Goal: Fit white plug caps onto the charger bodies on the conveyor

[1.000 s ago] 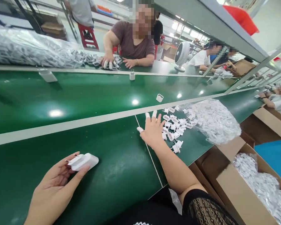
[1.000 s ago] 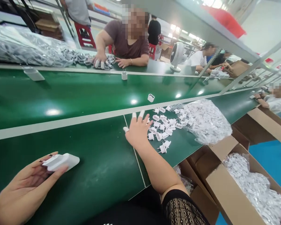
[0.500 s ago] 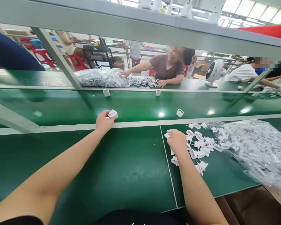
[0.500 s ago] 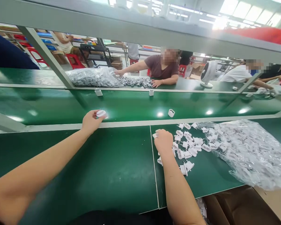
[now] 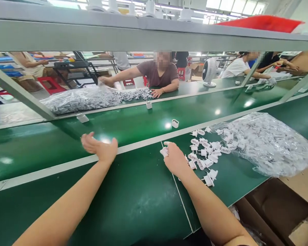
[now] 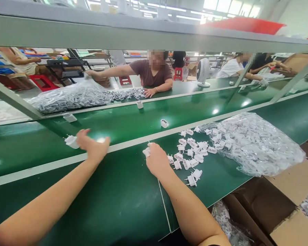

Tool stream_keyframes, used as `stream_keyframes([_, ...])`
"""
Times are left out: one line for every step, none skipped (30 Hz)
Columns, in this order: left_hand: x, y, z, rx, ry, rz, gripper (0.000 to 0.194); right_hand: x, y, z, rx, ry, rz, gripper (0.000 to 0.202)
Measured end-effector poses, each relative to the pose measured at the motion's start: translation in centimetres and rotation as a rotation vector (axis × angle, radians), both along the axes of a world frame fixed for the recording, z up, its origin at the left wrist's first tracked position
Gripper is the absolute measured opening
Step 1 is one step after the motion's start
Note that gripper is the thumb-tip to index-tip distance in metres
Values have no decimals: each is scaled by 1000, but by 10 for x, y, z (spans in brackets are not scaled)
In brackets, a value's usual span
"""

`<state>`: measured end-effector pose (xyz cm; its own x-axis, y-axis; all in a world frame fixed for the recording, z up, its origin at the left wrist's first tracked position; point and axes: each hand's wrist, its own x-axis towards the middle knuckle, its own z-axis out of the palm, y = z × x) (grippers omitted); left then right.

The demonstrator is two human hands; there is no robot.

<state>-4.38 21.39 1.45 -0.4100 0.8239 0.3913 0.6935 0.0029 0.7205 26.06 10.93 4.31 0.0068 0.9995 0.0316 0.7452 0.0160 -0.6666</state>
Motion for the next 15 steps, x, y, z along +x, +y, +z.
stream_keyframes([20,6,-3,7,13,-19,70,-1,0,-2,1,34,1,39])
stream_keyframes([41,13,-5,-7,23,-79,67,-1,0,-4,1,65,-1,37])
stream_keyframes([63,23,-7,-34,28,-163,58,0,0,-5,2,94,-7,34])
stream_keyframes([86,34,-9,-70,27,-244,48,1,1,-6,7,124,-16,31])
stream_keyframes([109,45,-10,-109,20,-314,43,2,2,-6,16,155,-28,28])
stream_keyframes([130,56,-11,-148,10,-368,42,3,3,-6,29,187,-41,25])
stream_keyframes([151,66,-11,-184,-6,-404,42,4,4,-5,46,221,-55,23])
stream_keyframes([170,74,-11,-218,-26,-426,44,5,6,-4,68,255,-69,21])
stream_keyframes([187,80,-12,-248,-49,-437,45,7,8,-4,92,288,-85,22])
stream_keyframes([201,84,-12,-275,-77,-442,46,8,9,-3,118,319,-102,23])
stream_keyframes([213,87,-12,-297,-108,-444,45,8,11,-3,145,350,-119,25])
stream_keyframes([222,88,-11,-313,-144,-447,44,9,12,-3,170,381,-134,26])
stream_keyframes([228,87,-11,-323,-184,-452,42,9,13,-4,192,415,-147,26])
stream_keyframes([232,86,-10,-325,-229,-460,39,8,14,-5,210,455,-156,26])
stream_keyframes([232,83,-9,-322,-277,-468,37,8,14,-6,223,499,-163,26])
